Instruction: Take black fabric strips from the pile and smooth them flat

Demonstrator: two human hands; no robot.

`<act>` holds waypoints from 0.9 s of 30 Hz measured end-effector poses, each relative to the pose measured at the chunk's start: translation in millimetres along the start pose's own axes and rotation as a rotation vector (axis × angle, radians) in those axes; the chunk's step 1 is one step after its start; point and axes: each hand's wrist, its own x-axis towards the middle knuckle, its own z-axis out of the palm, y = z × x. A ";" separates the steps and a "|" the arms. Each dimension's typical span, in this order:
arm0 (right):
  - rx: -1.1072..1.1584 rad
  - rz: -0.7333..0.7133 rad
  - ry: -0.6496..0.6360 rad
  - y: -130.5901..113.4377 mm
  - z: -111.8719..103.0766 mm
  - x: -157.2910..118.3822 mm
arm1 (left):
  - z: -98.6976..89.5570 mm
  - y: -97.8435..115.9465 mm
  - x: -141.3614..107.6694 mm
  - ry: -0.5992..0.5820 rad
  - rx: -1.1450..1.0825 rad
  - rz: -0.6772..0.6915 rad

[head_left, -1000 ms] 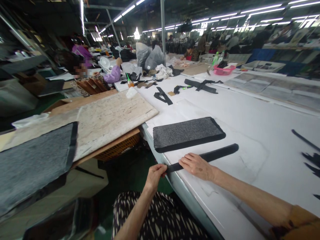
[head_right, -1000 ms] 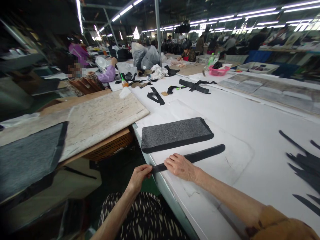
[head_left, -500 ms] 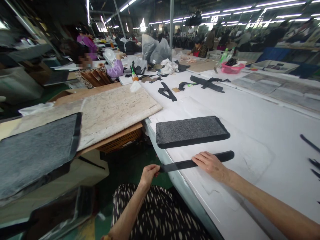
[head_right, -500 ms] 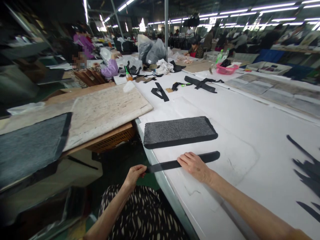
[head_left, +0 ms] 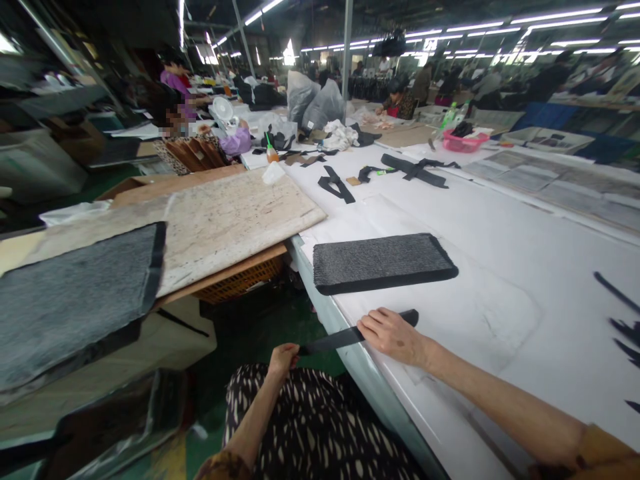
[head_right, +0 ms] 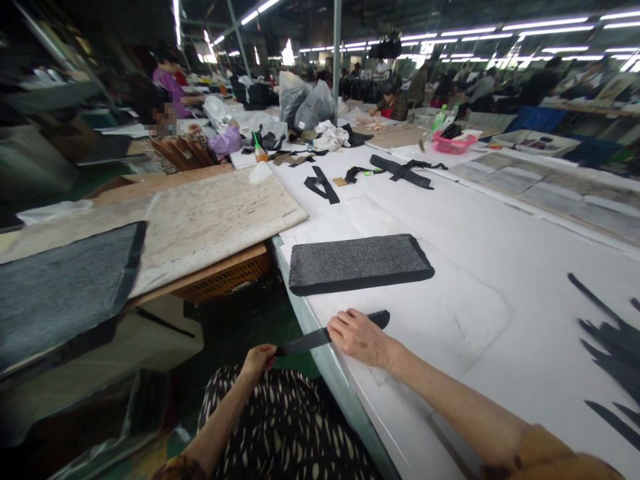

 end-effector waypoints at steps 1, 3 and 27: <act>-0.002 -0.010 -0.004 -0.9 0.9 3.5 | -2.0 -0.8 0.1 0.015 0.017 -0.002; -0.007 -0.016 -0.005 -1.2 2.6 6.9 | -4.0 3.2 -2.3 0.034 0.045 0.026; 0.068 0.081 0.053 23.0 -2.8 -38.4 | 56.9 98.5 -73.3 -0.532 -0.034 0.337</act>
